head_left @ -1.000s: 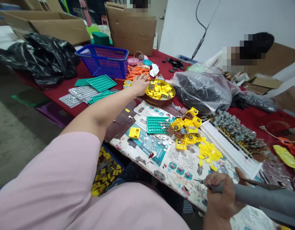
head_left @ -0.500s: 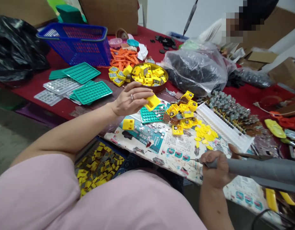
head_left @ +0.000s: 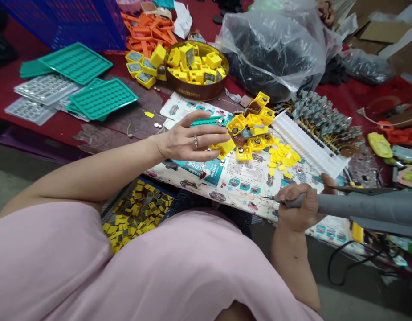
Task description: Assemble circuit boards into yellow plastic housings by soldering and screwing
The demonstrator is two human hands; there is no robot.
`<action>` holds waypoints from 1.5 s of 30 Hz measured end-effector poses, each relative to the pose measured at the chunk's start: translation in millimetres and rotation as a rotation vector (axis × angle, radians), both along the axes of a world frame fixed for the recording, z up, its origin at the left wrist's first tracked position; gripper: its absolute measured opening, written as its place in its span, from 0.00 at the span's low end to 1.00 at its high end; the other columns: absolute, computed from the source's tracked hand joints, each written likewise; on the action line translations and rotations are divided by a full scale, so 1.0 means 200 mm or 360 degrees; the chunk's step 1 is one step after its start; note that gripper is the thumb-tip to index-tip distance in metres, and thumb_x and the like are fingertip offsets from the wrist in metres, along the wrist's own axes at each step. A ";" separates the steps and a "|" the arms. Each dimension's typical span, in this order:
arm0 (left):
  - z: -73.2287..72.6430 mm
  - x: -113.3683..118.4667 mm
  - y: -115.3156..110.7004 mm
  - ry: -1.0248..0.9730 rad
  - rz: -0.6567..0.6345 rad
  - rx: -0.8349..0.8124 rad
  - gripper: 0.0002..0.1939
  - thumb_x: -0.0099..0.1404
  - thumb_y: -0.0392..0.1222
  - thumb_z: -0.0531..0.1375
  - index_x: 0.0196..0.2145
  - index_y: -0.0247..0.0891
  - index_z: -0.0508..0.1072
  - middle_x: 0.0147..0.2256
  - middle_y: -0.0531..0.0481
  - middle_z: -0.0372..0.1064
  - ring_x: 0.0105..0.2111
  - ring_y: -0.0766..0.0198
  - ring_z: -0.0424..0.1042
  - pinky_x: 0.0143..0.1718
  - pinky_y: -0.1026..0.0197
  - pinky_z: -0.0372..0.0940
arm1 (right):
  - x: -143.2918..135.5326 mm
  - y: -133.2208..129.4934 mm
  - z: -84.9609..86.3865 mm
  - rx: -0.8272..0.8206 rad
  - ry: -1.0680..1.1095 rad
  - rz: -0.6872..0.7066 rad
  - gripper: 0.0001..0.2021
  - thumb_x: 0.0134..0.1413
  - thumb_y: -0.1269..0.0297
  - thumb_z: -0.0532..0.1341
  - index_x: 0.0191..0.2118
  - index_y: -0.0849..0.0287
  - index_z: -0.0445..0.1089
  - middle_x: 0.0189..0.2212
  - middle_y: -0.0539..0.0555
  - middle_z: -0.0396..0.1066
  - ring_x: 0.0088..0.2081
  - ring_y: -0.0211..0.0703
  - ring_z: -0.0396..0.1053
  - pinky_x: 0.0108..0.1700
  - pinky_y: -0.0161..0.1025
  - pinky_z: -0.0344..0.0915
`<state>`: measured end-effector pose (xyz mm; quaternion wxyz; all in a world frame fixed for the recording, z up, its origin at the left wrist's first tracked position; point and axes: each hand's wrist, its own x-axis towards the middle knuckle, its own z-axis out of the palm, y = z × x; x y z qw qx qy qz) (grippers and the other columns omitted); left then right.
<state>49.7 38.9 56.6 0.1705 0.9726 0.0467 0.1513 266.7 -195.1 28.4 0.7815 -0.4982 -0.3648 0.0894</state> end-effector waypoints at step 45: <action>0.00 -0.32 0.18 0.0414 0.1337 0.0351 0.28 0.73 0.59 0.46 0.51 0.37 0.76 0.35 0.41 0.77 0.37 0.49 0.76 0.40 0.43 0.72 | 0.03 -0.02 -0.02 -0.0185 0.0099 -0.0146 0.24 0.43 0.55 0.67 0.48 0.50 0.62 0.13 0.37 0.63 0.11 0.37 0.56 0.15 0.36 0.60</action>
